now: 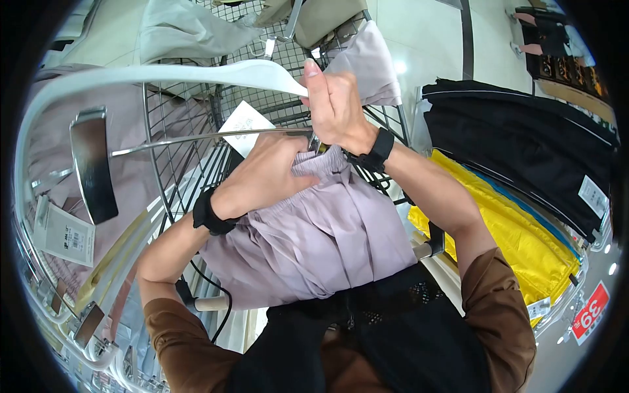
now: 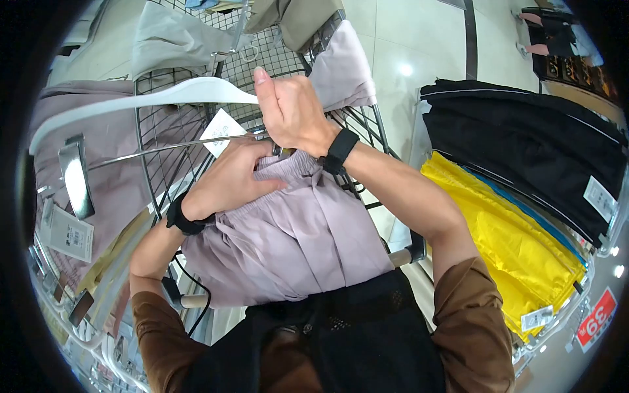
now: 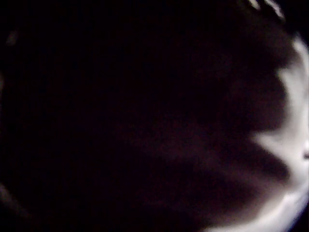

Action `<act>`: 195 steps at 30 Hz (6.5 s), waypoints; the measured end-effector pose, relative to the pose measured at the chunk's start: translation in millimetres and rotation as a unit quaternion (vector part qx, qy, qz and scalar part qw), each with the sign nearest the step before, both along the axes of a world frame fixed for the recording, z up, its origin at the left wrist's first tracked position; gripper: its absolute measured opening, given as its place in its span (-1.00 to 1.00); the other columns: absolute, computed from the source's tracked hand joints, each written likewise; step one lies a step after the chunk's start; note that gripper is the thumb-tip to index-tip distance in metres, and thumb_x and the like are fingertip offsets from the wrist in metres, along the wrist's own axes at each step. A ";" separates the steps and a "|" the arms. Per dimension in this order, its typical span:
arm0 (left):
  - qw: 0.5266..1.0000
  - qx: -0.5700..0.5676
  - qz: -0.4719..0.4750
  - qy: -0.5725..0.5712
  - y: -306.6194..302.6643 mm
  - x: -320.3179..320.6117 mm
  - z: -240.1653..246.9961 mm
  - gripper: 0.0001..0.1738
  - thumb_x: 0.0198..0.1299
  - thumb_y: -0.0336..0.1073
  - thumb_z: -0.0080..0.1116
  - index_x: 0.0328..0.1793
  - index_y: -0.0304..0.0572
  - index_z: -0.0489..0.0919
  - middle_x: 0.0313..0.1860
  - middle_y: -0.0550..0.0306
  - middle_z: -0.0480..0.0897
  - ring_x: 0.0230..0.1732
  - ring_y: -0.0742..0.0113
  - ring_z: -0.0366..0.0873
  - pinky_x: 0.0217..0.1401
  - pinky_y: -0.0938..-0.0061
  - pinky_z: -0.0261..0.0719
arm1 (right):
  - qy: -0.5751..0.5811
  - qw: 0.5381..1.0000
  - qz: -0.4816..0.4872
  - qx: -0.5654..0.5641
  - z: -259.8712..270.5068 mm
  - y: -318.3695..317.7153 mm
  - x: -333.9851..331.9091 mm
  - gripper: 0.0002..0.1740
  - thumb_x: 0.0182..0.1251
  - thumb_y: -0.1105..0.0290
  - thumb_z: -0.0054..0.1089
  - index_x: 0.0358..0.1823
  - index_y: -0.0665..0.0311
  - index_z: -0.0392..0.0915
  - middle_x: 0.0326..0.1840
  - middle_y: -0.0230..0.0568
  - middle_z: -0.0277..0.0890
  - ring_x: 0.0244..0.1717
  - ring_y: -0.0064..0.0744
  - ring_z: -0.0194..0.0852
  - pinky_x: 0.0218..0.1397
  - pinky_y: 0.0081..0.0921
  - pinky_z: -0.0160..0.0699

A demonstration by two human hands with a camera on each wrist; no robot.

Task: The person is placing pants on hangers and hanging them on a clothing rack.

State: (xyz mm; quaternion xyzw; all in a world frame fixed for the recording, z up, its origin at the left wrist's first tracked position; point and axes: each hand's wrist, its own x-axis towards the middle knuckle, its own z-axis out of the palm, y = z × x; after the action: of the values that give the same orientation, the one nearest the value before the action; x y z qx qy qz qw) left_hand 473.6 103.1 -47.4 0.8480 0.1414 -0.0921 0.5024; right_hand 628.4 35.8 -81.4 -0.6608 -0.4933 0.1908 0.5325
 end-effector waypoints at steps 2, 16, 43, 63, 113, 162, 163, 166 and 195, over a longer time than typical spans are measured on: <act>1.000 0.014 -0.013 -0.007 0.2 -1.5 -2.6 -0.58 -0.06 -0.21 0.44 -0.25 -0.44 0.57 -0.40 -0.22 0.54 -0.27 -0.11 0.48 -0.17 0.21 0.41 | 0.010 1.000 -0.007 -0.007 2.9 0.3 -4.1 -0.36 0.57 0.26 -0.26 -0.77 0.39 0.32 -0.83 0.07 0.22 -0.76 0.14 0.26 -0.64 -0.13 0.16; 0.988 -0.092 0.122 0.007 8.0 -0.7 8.2 -0.65 0.01 -0.26 0.39 -0.40 -0.51 0.56 -0.61 -0.18 0.53 -0.57 0.16 0.53 -0.46 0.27 0.39 | 0.102 0.981 -0.086 -0.138 -0.8 16.9 0.8 -0.26 0.58 0.11 -0.35 -0.75 0.46 0.40 -0.84 0.01 0.30 -0.74 0.02 0.38 -0.51 -0.15 0.34; 0.992 0.093 -0.089 0.018 24.6 -11.5 10.2 -0.66 0.03 -0.16 0.30 -0.36 -0.35 0.56 -0.46 -0.10 0.50 -0.14 0.00 0.42 0.02 0.20 0.28 | -0.097 0.986 -0.007 -0.133 -8.2 23.7 -6.5 -0.48 0.51 0.21 -0.29 -0.50 0.50 0.40 -0.70 0.04 0.41 -0.62 0.02 0.41 -0.41 -0.10 0.37; 0.977 0.142 -0.120 0.102 42.2 -80.4 8.1 -0.41 0.17 0.05 0.28 0.19 -0.19 0.51 0.14 -0.06 0.56 0.12 0.10 0.55 0.16 0.32 0.49 | -0.217 0.966 0.076 -0.117 -23.4 -10.0 -0.9 -0.44 0.51 0.32 -0.26 -0.64 0.47 0.48 -0.61 0.25 0.45 -0.52 0.30 0.45 -0.39 0.08 0.39; 0.914 0.040 -0.035 0.402 -23.7 -22.4 6.6 -0.19 0.07 0.34 0.23 0.02 -0.39 0.64 -0.11 -0.09 0.69 -0.15 0.09 0.63 -0.15 0.30 0.54 | 0.172 0.978 0.083 -0.080 -10.5 1.0 -12.2 -0.24 0.55 -0.19 -0.33 -0.67 0.28 0.33 -0.74 -0.37 0.26 -0.67 -0.55 0.28 -0.59 -0.50 0.25; 0.916 0.215 0.339 0.020 -85.8 -63.4 82.0 -0.73 0.02 -0.33 0.35 -0.21 -0.40 0.67 -0.24 -0.14 0.65 -0.05 -0.11 0.47 0.10 0.18 0.44 | 0.179 0.949 0.213 0.147 42.5 -3.3 -36.2 -0.40 0.60 0.13 -0.31 -0.57 0.38 0.40 -0.63 -0.25 0.33 -0.66 -0.41 0.34 -0.58 -0.48 0.28; 0.914 0.227 0.335 0.017 -86.6 -63.0 81.9 -0.73 -0.01 -0.35 0.36 -0.21 -0.41 0.67 -0.24 -0.14 0.65 -0.06 -0.12 0.46 0.10 0.18 0.44 | 0.178 0.949 0.215 0.148 43.9 -2.0 -36.4 -0.40 0.60 0.13 -0.31 -0.57 0.38 0.40 -0.63 -0.25 0.33 -0.66 -0.41 0.34 -0.58 -0.48 0.28; 0.910 0.223 0.349 0.014 -89.6 -59.7 80.9 -0.72 -0.05 -0.39 0.36 -0.20 -0.40 0.66 -0.23 -0.12 0.64 -0.02 -0.11 0.45 0.11 0.21 0.45 | 0.149 0.947 0.204 0.200 48.0 0.7 -36.1 -0.40 0.61 0.14 -0.30 -0.58 0.38 0.37 -0.59 -0.24 0.34 -0.60 -0.41 0.34 -0.53 -0.47 0.27; 0.897 0.260 0.351 -0.072 -94.1 -60.6 71.5 -0.74 -0.11 -0.54 0.21 -0.22 -0.39 0.53 -0.26 -0.14 0.56 -0.10 -0.14 0.47 -0.01 0.15 0.47 | 0.094 0.946 0.202 0.234 75.2 -3.6 -45.7 -0.42 0.60 0.19 -0.31 -0.65 0.32 0.30 -0.73 -0.25 0.18 -0.74 -0.28 0.24 -0.65 -0.37 0.17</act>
State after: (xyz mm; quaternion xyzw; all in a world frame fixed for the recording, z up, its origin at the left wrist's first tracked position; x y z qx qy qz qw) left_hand 413.0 9.0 24.1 0.8482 0.4118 0.1916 0.2725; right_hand 582.6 32.2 -6.2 -0.3834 -0.5945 0.2351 0.6666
